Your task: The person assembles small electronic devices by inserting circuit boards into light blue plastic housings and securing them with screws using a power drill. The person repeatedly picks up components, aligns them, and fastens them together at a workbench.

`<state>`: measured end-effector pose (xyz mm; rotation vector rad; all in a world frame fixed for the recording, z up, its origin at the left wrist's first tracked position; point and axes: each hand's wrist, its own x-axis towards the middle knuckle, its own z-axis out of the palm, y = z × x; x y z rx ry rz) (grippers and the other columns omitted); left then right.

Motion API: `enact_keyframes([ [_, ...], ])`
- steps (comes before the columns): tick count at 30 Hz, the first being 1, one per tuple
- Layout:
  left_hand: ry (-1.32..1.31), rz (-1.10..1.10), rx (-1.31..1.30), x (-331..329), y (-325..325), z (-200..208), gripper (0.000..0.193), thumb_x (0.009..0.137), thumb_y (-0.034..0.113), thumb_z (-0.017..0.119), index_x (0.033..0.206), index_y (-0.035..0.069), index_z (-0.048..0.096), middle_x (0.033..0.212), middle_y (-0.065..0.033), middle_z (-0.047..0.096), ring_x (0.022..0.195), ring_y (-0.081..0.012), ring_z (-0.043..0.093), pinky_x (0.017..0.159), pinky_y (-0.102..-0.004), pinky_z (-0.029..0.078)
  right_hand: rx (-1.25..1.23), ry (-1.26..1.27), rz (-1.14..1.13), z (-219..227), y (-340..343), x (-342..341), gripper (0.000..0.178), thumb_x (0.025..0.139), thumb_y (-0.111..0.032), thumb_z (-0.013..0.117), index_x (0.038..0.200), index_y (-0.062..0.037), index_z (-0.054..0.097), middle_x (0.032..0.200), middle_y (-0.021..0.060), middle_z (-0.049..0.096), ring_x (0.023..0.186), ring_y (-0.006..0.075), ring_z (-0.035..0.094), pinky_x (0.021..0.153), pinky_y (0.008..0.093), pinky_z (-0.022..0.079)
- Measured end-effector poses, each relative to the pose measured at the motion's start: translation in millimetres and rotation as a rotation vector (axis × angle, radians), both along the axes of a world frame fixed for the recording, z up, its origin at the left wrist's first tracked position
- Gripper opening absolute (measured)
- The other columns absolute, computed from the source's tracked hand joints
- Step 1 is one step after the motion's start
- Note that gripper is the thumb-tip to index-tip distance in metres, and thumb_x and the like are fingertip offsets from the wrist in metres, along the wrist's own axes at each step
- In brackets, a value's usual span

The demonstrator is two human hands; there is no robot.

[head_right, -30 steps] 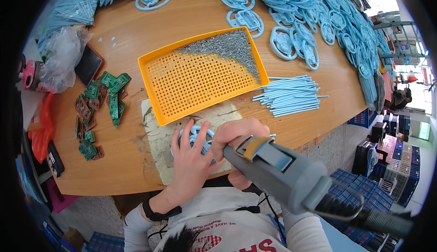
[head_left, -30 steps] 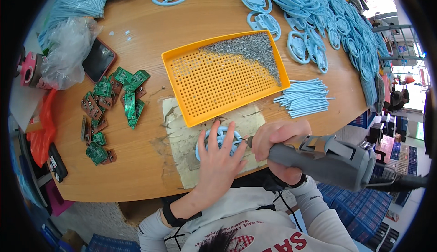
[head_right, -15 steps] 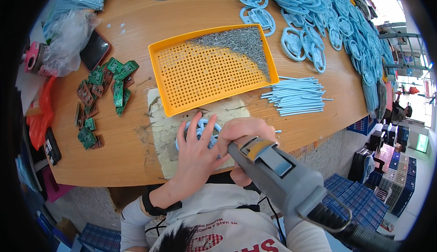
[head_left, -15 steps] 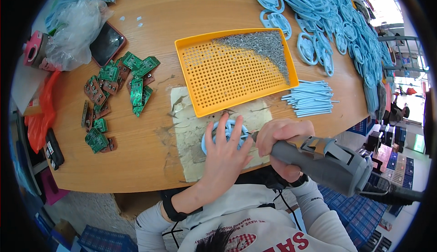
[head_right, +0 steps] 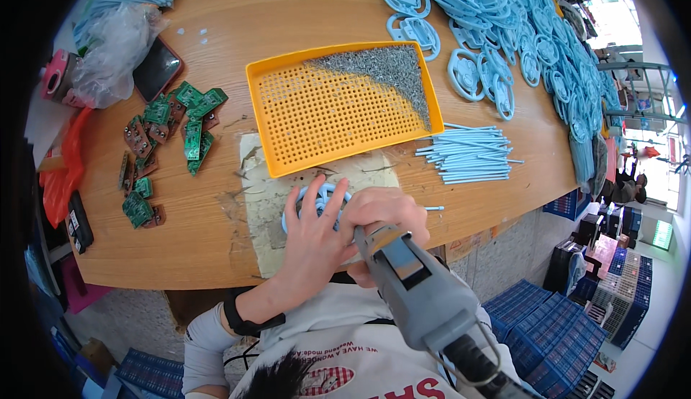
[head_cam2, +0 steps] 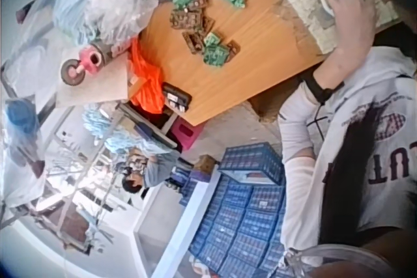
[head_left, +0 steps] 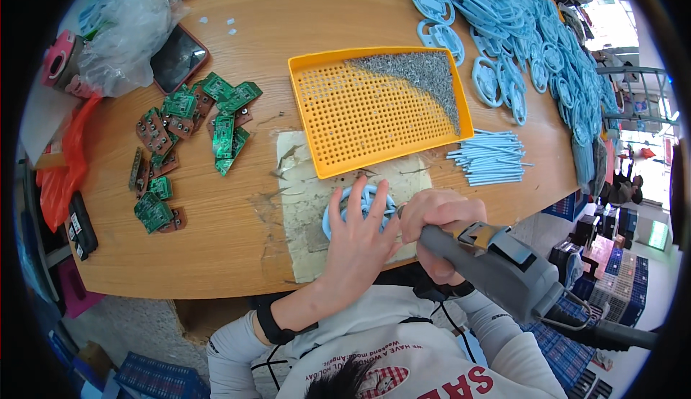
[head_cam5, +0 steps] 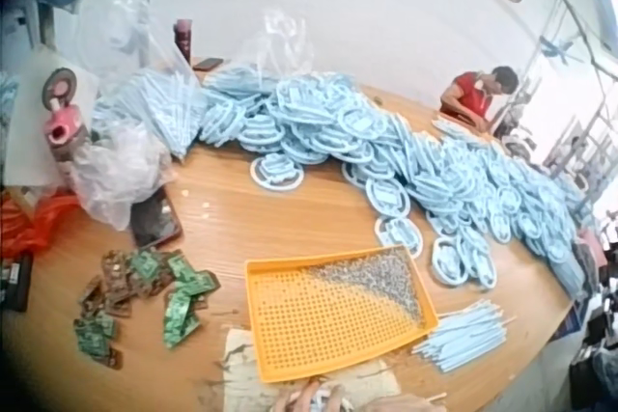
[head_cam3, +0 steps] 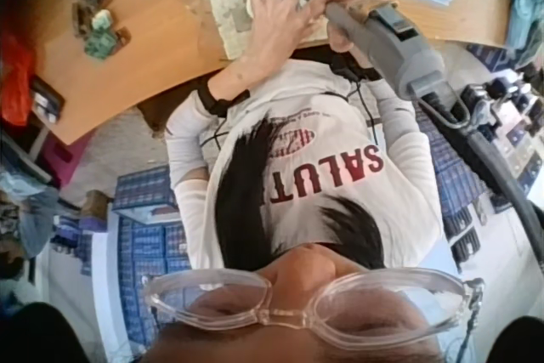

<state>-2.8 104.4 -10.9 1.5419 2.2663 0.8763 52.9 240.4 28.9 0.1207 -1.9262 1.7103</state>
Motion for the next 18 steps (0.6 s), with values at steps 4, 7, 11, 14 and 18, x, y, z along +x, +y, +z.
enact_keyframes([
  [4, 0.055, 0.009, 0.007, 2.4, -0.1, -4.8, 0.042, 0.071, 0.029, 0.076, 0.109, 0.015, 0.064, 0.139, -0.016, 0.039, 0.129, -0.0406, 0.033, 0.103, -0.0606, 0.025, 0.061, -0.159, -0.036, 2.5, 1.4, 4.0, 0.043, 0.056, -0.017, 0.078, 0.091, -0.002, 0.057, 0.073, 0.0076, 0.062, 0.062, 0.0221, 0.062, 0.058, 0.0328, 0.049],
  [7, 0.102, 0.017, 0.011, 1.8, -0.3, -3.9, 0.042, 0.07, 0.03, 0.077, 0.108, 0.016, 0.065, 0.139, -0.0151, 0.04, 0.129, -0.04, 0.033, 0.103, -0.0607, 0.025, 0.2, -0.204, -0.03, -2.1, 8.1, 4.0, 0.049, 0.075, -0.044, 0.069, 0.101, -0.0058, 0.052, 0.068, 0.0056, 0.059, 0.059, 0.0196, 0.059, 0.057, 0.0319, 0.049],
  [11, 0.09, -0.015, 0.028, 2.8, 6.5, -2.1, 0.045, 0.069, 0.032, 0.077, 0.109, 0.015, 0.065, 0.137, -0.0147, 0.041, 0.128, -0.0396, 0.034, 0.102, -0.0601, 0.026, 0.004, -0.272, 0.122, -0.7, 28.8, 4.6, 0.058, 0.084, -0.053, 0.065, 0.107, -0.0021, 0.05, 0.062, 0.0059, 0.056, 0.055, 0.0176, 0.056, 0.053, 0.0305, 0.048],
  [14, 0.117, -0.038, 0.026, 0.2, 8.3, 2.4, 0.048, 0.069, 0.034, 0.076, 0.112, 0.015, 0.064, 0.133, -0.0144, 0.044, 0.125, -0.0387, 0.036, 0.101, -0.0592, 0.027, -0.277, -0.142, 0.235, 11.7, 39.3, -0.3, 0.054, 0.079, -0.039, 0.07, 0.111, 0.0001, 0.048, 0.068, 0.0044, 0.056, 0.059, 0.0127, 0.055, 0.057, 0.027, 0.045],
  [18, 0.082, -0.079, -0.095, -11.3, -23.4, 18.2, 0.063, 0.07, 0.032, 0.075, 0.127, 0.016, 0.055, 0.125, -0.0122, 0.047, 0.12, -0.0375, 0.038, 0.1, -0.057, 0.029, -0.396, -0.08, 0.161, 15.0, 29.4, -13.1, 0.055, 0.078, -0.034, 0.073, 0.112, 0.0001, 0.048, 0.071, 0.0046, 0.058, 0.063, 0.011, 0.055, 0.061, 0.0235, 0.044],
])
